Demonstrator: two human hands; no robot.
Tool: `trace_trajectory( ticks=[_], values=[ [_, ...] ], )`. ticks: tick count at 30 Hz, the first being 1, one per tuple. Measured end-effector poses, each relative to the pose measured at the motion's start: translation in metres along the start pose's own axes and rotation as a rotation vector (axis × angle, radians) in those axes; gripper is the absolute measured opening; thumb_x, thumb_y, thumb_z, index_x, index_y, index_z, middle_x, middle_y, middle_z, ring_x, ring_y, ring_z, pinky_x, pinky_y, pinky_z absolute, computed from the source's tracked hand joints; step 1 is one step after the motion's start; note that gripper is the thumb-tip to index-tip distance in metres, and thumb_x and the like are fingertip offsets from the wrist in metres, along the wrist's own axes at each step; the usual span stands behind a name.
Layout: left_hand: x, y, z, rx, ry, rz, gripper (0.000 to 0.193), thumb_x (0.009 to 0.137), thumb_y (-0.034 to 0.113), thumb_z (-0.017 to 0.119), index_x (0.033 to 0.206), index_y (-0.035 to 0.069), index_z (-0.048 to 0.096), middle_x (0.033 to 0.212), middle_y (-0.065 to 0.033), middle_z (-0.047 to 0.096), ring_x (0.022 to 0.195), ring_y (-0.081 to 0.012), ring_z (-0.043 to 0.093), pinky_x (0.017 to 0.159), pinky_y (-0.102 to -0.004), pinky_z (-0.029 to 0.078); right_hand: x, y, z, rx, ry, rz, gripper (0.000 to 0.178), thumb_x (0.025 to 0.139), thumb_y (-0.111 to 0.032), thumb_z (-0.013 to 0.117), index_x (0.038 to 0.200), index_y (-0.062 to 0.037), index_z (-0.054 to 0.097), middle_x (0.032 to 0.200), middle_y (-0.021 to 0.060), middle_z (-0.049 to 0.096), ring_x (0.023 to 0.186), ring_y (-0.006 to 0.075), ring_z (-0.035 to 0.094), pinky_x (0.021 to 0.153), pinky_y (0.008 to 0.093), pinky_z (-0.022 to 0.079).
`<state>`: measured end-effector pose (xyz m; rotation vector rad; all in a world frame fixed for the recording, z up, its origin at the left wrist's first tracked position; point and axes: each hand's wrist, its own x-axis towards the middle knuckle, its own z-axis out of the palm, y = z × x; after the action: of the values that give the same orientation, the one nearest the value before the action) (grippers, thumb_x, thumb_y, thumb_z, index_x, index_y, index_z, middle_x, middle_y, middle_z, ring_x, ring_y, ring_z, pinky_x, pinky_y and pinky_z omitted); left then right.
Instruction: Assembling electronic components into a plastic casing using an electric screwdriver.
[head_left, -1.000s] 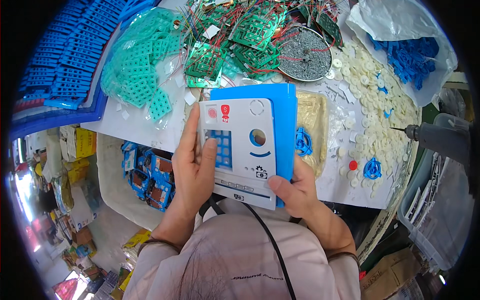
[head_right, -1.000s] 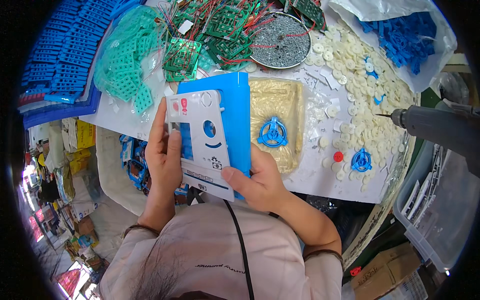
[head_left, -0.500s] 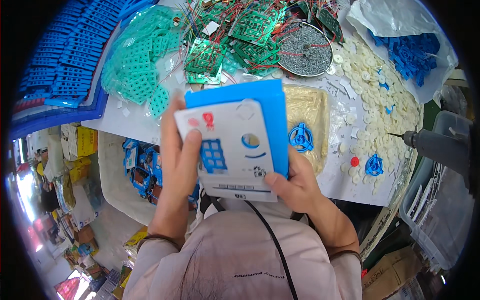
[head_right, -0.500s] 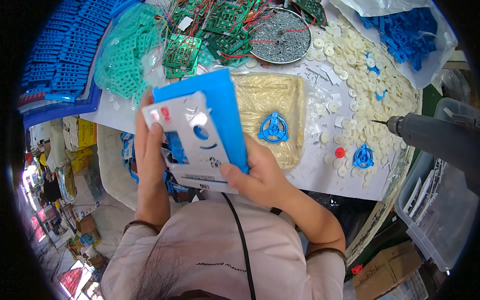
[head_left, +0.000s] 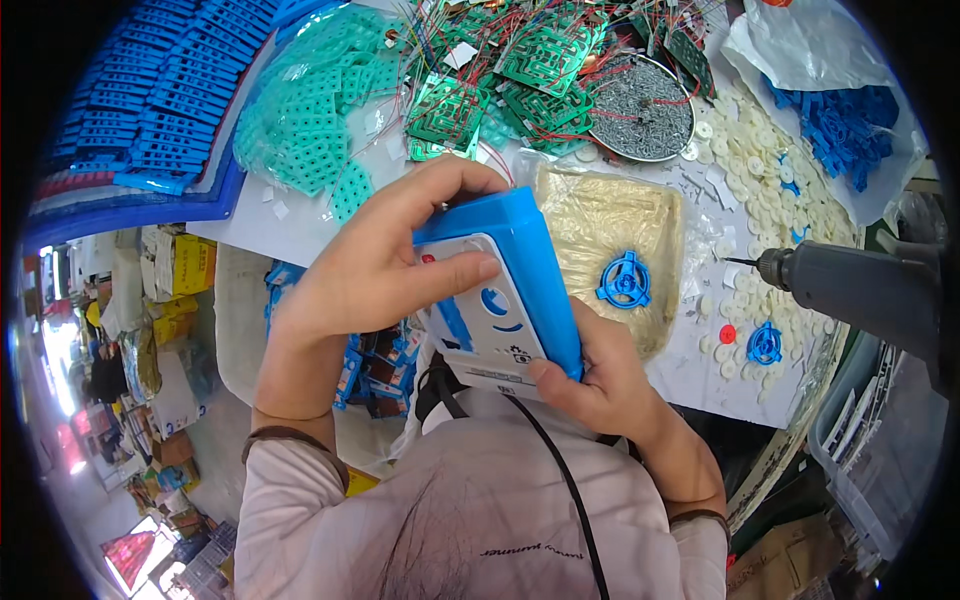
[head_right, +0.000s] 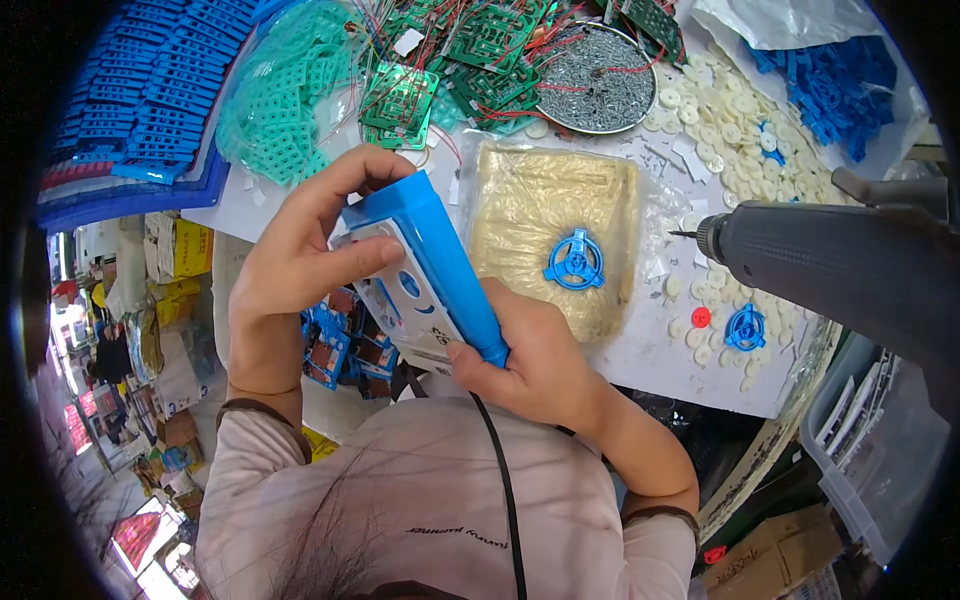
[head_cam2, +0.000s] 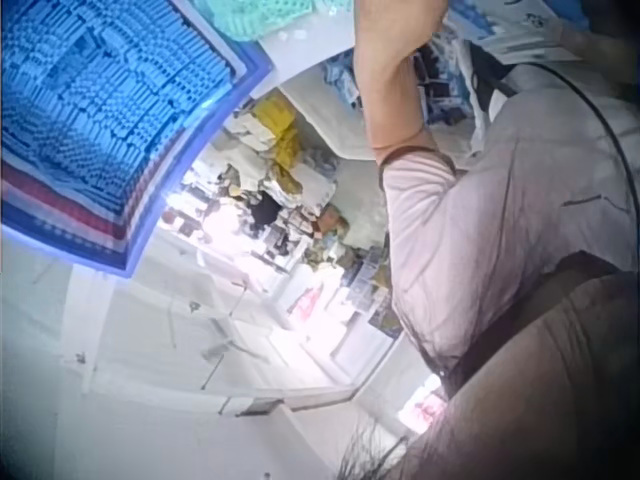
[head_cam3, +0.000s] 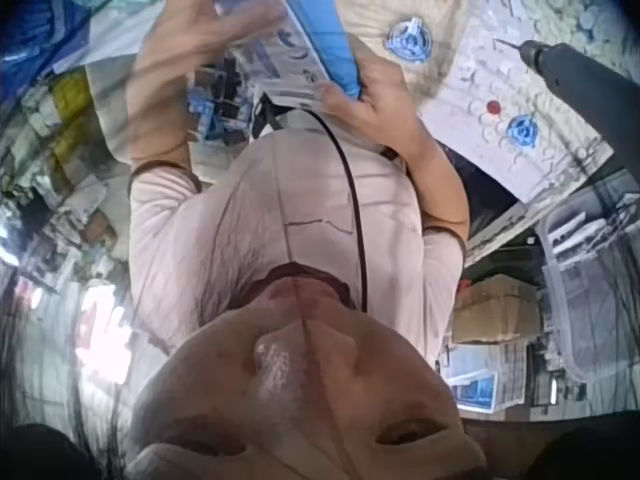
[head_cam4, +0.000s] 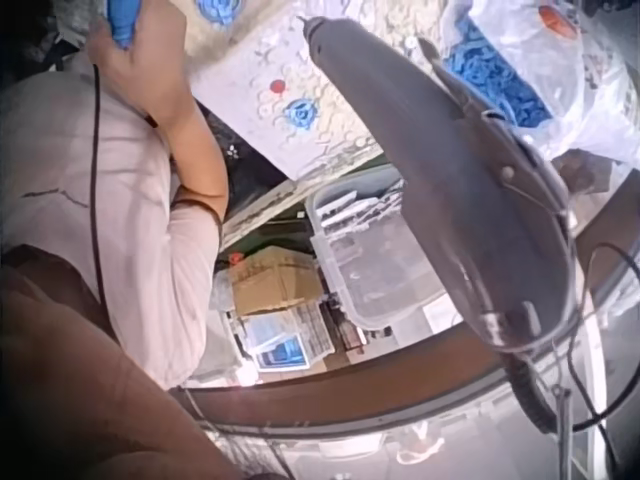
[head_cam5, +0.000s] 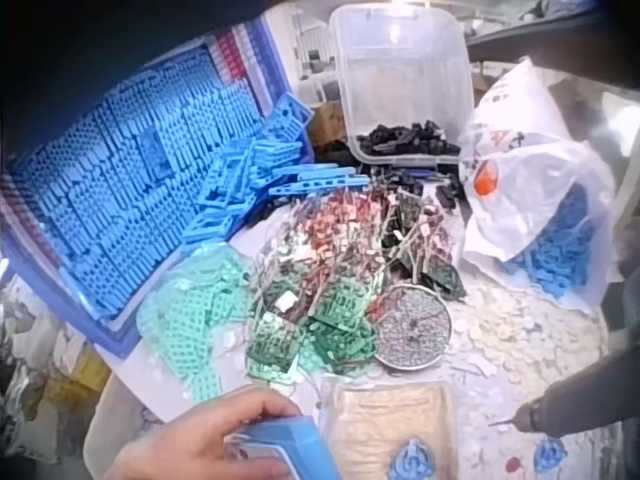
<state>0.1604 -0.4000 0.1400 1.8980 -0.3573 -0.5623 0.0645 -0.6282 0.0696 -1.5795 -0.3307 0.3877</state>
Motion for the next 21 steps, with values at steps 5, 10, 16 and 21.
trace_trajectory(
  ticks=[5,10,16,21],
  values=[
    [-0.003,-0.007,0.006,-0.02,0.065,0.009,0.047,0.082,0.011,0.076,0.124,0.001,0.059,0.108,-0.0018,0.063,0.104,-0.0102,0.057,0.087,-0.0247,0.049,0.001,0.001,0.002,0.074,-0.02,0.039,0.052,0.088,-0.018,0.07,0.132,0.0021,0.051,0.099,0.0209,0.069,0.086,0.0318,0.07,0.078,0.0368,0.054],
    [0.009,-0.01,0.0,-0.057,-0.001,-0.087,0.047,0.084,0.014,0.078,0.125,0.0,0.06,0.11,-0.0025,0.064,0.101,-0.0105,0.06,0.088,-0.0261,0.049,0.004,-0.001,-0.007,0.175,-0.117,0.081,0.064,0.087,-0.012,0.073,0.142,0.0027,0.043,0.117,0.018,0.068,0.107,0.024,0.068,0.093,0.0341,0.052],
    [0.04,-0.008,-0.001,0.466,0.128,0.309,0.044,0.083,0.015,0.078,0.123,0.002,0.064,0.111,-0.0063,0.065,0.096,-0.0135,0.06,0.085,-0.0295,0.048,-0.001,0.016,0.0,0.56,0.028,0.154,0.062,0.091,-0.007,0.071,0.143,0.0039,0.041,0.133,0.0152,0.061,0.12,0.0206,0.06,0.099,0.0348,0.05],
    [0.014,-0.013,0.014,0.292,0.628,0.271,0.05,0.087,0.012,0.075,0.132,0.001,0.056,0.115,-0.0106,0.063,0.091,-0.0147,0.064,0.079,-0.028,0.05,-0.002,0.006,-0.016,0.586,0.163,0.099,0.059,0.092,-0.004,0.069,0.144,0.0042,0.04,0.129,0.0136,0.061,0.116,0.0189,0.061,0.098,0.0355,0.052]
  ],
)
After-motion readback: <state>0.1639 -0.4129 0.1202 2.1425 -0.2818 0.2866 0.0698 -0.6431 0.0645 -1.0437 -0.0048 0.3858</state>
